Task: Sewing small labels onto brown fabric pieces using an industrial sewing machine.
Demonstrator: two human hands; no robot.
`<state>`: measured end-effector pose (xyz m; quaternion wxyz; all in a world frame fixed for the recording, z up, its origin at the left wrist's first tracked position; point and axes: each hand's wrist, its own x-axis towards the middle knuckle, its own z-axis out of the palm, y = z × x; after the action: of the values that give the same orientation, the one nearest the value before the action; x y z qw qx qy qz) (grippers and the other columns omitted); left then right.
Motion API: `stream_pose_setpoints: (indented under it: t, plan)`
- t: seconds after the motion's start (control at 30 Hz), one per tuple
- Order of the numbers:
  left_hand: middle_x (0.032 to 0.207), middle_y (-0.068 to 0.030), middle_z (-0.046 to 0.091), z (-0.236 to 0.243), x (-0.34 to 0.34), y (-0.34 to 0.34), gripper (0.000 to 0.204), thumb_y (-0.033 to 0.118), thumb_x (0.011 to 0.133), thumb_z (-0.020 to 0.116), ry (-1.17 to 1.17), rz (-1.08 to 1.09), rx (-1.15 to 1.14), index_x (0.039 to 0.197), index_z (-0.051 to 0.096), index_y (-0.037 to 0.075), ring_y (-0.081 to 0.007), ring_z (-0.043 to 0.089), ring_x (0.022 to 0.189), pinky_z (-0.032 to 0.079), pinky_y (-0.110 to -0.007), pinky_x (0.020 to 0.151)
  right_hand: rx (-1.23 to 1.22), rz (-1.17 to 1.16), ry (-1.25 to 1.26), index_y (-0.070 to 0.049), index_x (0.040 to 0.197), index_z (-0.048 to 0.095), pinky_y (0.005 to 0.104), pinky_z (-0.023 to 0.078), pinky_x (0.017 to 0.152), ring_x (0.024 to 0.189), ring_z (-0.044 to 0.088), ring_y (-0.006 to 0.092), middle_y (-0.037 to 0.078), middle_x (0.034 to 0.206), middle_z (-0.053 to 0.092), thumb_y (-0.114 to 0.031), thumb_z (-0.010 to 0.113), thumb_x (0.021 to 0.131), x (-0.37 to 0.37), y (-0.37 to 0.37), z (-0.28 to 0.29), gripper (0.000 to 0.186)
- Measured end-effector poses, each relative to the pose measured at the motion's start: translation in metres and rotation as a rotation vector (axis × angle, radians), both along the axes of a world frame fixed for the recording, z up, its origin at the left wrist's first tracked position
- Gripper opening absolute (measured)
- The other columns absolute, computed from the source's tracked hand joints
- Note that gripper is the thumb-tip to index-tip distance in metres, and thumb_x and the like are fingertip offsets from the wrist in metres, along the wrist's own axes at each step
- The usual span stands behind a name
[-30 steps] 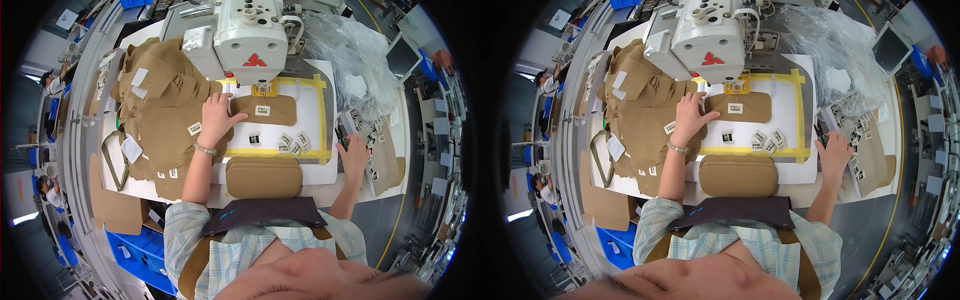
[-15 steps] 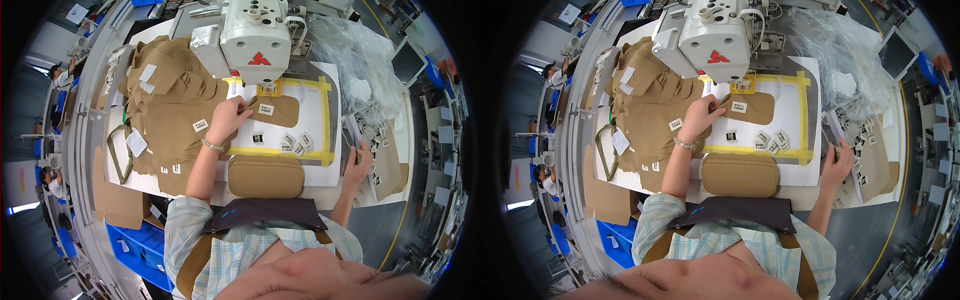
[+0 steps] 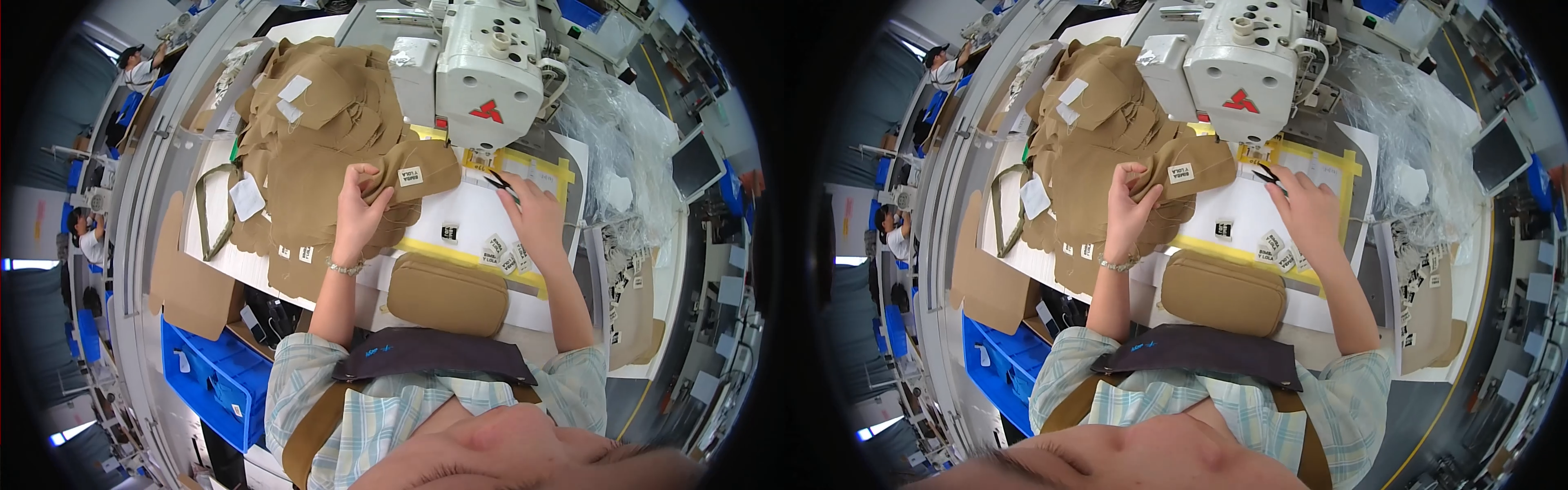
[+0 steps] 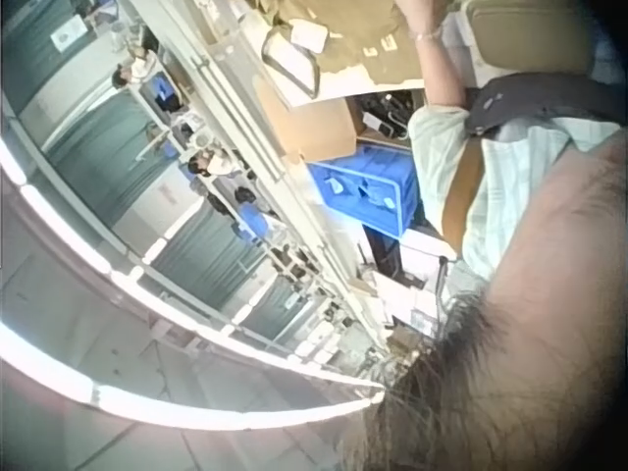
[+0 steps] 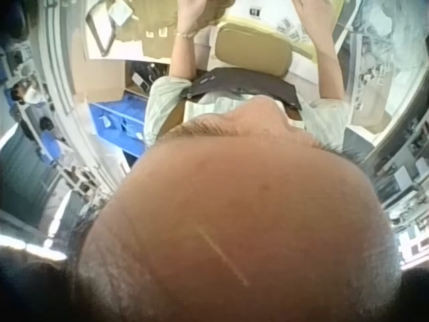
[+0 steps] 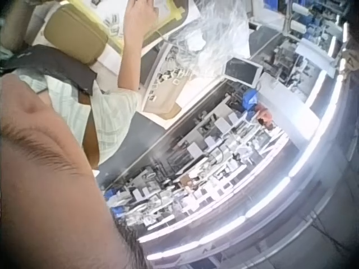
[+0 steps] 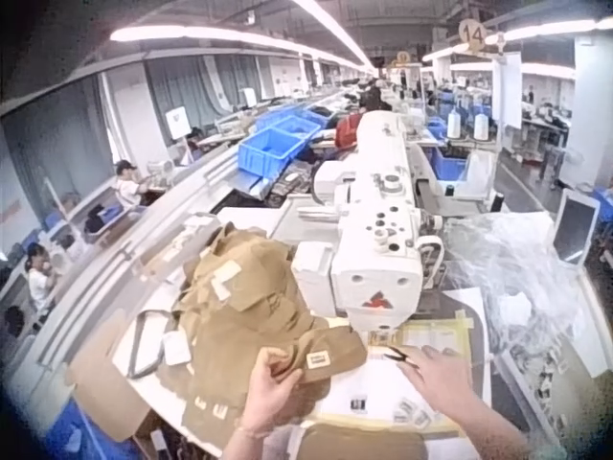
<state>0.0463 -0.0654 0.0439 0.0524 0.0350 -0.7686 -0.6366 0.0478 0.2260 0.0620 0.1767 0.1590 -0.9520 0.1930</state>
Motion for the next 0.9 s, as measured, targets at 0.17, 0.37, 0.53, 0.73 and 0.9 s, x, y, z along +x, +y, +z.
stream_pose_setpoints:
  t: [0.17,0.37,0.53,0.73,0.9]
  plan:
    - [0.092,-0.0079,0.062,0.008,0.011,-0.024,0.040,-0.001,0.085,0.070,0.036,0.016,-0.068,0.118,0.047,0.005,-0.0107,0.063,0.070,0.052,-0.024,0.059,0.241,0.089,0.104,-0.017,0.115,0.067,0.0325,0.047,0.057,0.063,0.061,0.0200,0.002,0.080,0.059,-0.030,0.072,0.084,-0.029,-0.031,-0.023,0.034]
    - [0.091,-0.0070,0.062,0.016,0.017,-0.032,0.041,-0.002,0.086,0.070,0.024,0.009,-0.067,0.119,0.047,0.005,-0.0097,0.062,0.069,0.052,-0.023,0.059,0.251,0.209,0.181,-0.010,0.109,0.068,0.0296,0.047,0.057,0.060,0.061,0.0170,0.000,0.080,0.060,-0.025,0.075,0.078,-0.048,-0.054,-0.037,0.035]
    - [0.092,-0.0066,0.062,0.018,0.014,-0.034,0.040,-0.001,0.086,0.069,0.055,0.004,-0.104,0.119,0.048,0.005,-0.0099,0.062,0.068,0.052,-0.024,0.059,0.271,0.256,0.152,-0.007,0.104,0.070,0.0302,0.047,0.055,0.057,0.060,0.0178,0.001,0.077,0.059,-0.020,0.072,0.078,-0.055,-0.051,-0.049,0.029]
    - [0.093,-0.0067,0.062,0.017,0.015,-0.044,0.041,-0.001,0.086,0.069,0.033,0.004,-0.107,0.121,0.049,0.005,-0.0099,0.061,0.070,0.053,-0.024,0.061,0.184,0.247,0.195,-0.005,0.100,0.070,0.0307,0.047,0.055,0.059,0.063,0.0184,0.003,0.077,0.061,-0.010,0.067,0.074,-0.046,-0.053,-0.026,0.026]
    - [0.095,-0.0084,0.064,0.018,0.017,-0.045,0.043,-0.001,0.085,0.069,0.017,-0.009,-0.144,0.123,0.049,0.006,-0.0099,0.061,0.070,0.053,-0.025,0.061,0.229,0.264,0.198,-0.007,0.101,0.070,0.0313,0.048,0.058,0.059,0.062,0.0179,0.001,0.079,0.062,-0.015,0.069,0.077,-0.052,-0.056,-0.044,0.025]
